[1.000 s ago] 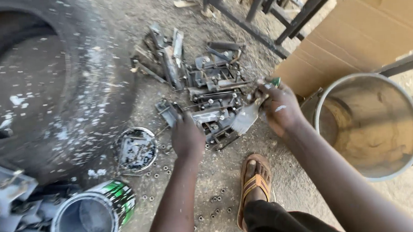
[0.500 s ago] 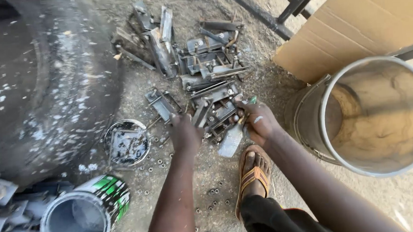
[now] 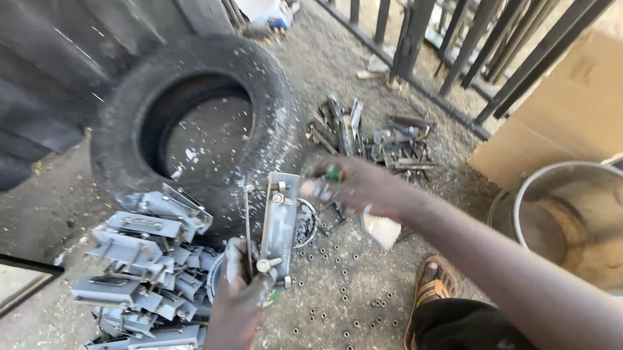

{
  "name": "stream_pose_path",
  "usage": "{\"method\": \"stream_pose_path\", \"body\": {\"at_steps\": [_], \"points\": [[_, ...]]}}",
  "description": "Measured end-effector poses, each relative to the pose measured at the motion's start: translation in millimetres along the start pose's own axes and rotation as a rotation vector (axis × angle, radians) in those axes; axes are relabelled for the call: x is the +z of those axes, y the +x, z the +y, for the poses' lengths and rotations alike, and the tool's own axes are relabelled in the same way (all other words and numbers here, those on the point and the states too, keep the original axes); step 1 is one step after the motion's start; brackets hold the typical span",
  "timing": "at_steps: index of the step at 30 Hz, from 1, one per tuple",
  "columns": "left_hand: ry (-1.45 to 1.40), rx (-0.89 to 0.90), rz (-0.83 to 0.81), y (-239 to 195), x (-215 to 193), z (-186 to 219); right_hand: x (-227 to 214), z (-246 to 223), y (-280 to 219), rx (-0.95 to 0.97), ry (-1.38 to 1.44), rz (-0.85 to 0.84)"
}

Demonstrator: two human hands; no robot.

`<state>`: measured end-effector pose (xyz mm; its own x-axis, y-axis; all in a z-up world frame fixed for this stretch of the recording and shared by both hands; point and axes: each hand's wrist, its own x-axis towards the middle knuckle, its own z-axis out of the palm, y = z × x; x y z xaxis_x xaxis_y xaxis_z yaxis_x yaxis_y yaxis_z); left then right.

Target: Painting small metal brackets with a brush and assembling them into a larger structure on the workshop floor.

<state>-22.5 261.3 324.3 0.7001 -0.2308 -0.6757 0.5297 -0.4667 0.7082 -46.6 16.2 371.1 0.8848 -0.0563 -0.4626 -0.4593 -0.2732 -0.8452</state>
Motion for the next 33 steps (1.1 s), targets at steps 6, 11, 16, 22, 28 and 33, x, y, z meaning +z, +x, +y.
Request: {"method": "stream_pose_path", "body": {"at_steps": [6,11,16,22,28,33], "points": [[0.456,0.318,-0.042,-47,19,22,85,-28,-16,0.09,0.404,0.084],[-0.301,0.171,0.056,-13,-17,8,88,52,22,-0.039,0.678,0.079],[-0.352,-0.007,0.01,13,-27,-16,105,43,32,-0.083,0.729,0.003],[-0.167,-0.113,0.01,-17,-30,26,115,9,31,-0.013,-0.031,0.199],[-0.148,-0.164,0.108,-21,-40,24,87,32,36,-0.129,-0.064,0.077],[-0.463,-0.133,0.201,-29,-54,41,49,141,101,0.05,0.58,0.408]]}}
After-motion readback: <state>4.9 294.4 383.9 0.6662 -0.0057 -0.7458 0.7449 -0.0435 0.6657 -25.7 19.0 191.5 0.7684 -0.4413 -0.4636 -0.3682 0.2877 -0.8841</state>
